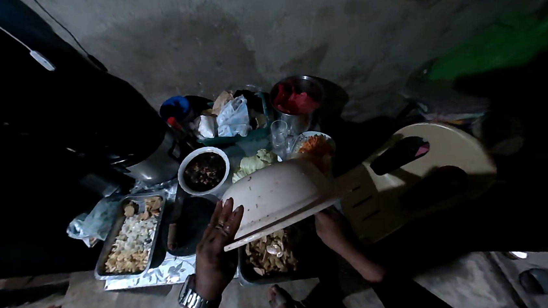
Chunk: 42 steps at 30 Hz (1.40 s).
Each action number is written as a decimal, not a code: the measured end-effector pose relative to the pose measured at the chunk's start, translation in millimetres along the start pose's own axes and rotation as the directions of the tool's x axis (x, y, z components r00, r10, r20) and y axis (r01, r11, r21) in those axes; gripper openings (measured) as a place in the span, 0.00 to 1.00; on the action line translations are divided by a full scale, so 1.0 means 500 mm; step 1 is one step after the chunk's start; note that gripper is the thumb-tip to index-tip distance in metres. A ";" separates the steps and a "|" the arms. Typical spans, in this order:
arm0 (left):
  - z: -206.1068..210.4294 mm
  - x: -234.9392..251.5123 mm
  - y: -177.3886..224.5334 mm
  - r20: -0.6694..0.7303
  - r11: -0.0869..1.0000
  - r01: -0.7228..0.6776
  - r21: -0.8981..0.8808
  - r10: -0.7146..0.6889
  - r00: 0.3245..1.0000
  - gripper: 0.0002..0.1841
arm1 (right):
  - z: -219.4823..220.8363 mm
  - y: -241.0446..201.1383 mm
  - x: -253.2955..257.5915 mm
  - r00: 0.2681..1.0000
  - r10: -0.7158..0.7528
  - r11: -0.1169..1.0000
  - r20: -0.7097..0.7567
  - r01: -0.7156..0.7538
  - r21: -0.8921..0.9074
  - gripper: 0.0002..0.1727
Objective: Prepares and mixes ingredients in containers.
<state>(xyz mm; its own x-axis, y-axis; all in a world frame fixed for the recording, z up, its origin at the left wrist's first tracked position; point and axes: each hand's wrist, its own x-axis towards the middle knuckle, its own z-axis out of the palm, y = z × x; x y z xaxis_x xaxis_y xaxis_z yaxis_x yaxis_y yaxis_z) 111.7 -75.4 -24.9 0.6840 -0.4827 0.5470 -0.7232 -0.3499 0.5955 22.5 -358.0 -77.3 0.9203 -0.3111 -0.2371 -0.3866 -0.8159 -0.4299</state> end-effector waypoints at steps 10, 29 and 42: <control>0.009 0.009 0.002 -0.015 0.999 0.031 -0.012 -0.031 0.999 0.23 | 0.053 0.041 -0.033 0.979 -0.182 0.983 0.089 0.180 0.030 0.26; -0.010 0.061 0.014 -0.071 0.978 0.191 -0.086 -0.197 0.978 0.20 | 0.027 -0.008 0.054 0.995 -0.079 0.997 0.062 0.077 0.025 0.21; -0.010 0.047 -0.001 -0.084 0.989 0.149 -0.018 -0.150 0.985 0.21 | -0.016 0.063 -0.001 0.970 -0.026 0.999 -0.240 0.030 0.013 0.31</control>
<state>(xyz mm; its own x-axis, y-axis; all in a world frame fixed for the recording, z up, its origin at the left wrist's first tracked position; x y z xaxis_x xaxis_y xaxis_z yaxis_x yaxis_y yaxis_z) 128.6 -82.5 -9.2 0.7906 -0.3558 0.4984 -0.6110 -0.4034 0.6811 10.2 -387.5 -83.8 0.9174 -0.3979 -0.0097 -0.3598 -0.8185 -0.4480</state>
